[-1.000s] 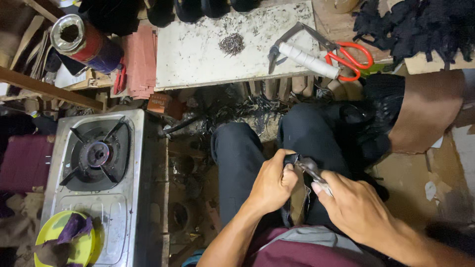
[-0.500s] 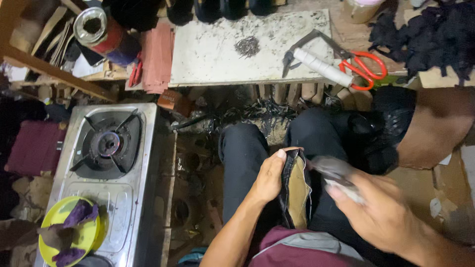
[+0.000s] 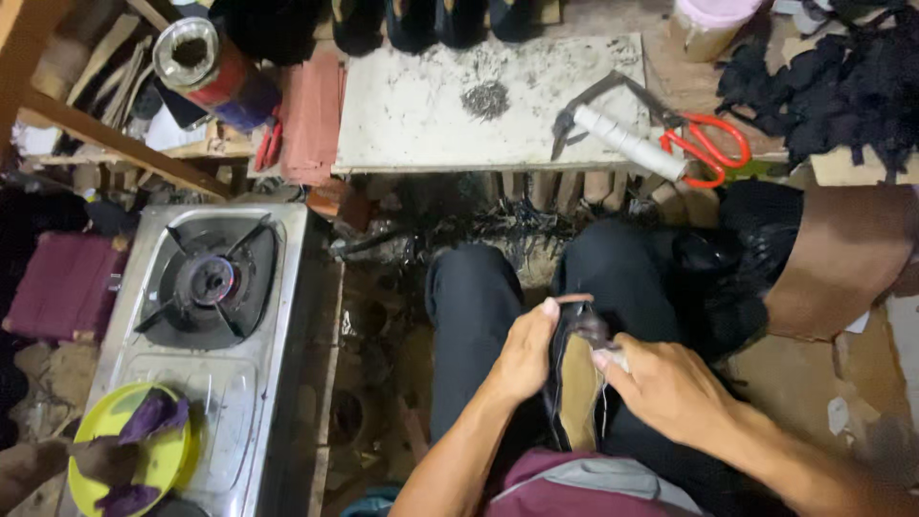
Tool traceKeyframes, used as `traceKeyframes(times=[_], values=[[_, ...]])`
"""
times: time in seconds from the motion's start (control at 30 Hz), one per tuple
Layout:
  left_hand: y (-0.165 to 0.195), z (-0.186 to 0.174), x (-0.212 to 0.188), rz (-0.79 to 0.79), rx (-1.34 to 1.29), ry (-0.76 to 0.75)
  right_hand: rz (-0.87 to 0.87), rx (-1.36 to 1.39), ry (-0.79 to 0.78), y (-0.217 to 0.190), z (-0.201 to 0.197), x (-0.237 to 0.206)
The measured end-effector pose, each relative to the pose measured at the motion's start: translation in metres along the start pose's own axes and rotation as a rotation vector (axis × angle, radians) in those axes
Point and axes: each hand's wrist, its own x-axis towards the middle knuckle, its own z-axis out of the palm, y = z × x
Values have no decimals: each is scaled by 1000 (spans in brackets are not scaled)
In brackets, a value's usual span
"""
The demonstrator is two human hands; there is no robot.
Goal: The person sits on the floor and holds a black fabric shoe upper over a gas stove burner, then stretches and presses it over a wooden shoe last on their lap. They use pliers to grip and pull the upper's edge, reheating the material over the flame and repositioning it repeatedly, then adjust the gathered toe fabric by hand.
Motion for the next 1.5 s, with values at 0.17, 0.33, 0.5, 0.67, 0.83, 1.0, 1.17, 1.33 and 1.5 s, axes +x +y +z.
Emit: traceKeyframes(times=[0.17, 0.33, 0.5, 0.67, 0.83, 1.0, 1.17, 1.33, 1.5], values=[[4, 3, -1, -23, -201, -11, -685, 175, 526, 24, 10, -4], [16, 6, -9, 25, -39, -8, -165, 143, 107, 7, 3, -5], [29, 20, -20, 6, 26, 26, -365, 374, 344, 7, 1, -19], [45, 28, -26, 67, 186, 72, 138, 322, -278, 31, -6, -20], [52, 47, -34, 85, 342, 61, 219, 484, -560, 33, -45, -26], [58, 64, -40, 243, 364, 45, 96, 203, -618, 17, -90, -21], [65, 69, -41, 184, 376, 22, -107, 14, -620, 17, -108, -12], [62, 60, -41, 155, 374, 24, -300, -51, -424, 43, -90, -6], [59, 38, -37, 165, 431, 58, -34, -212, -175, 65, -20, -2]])
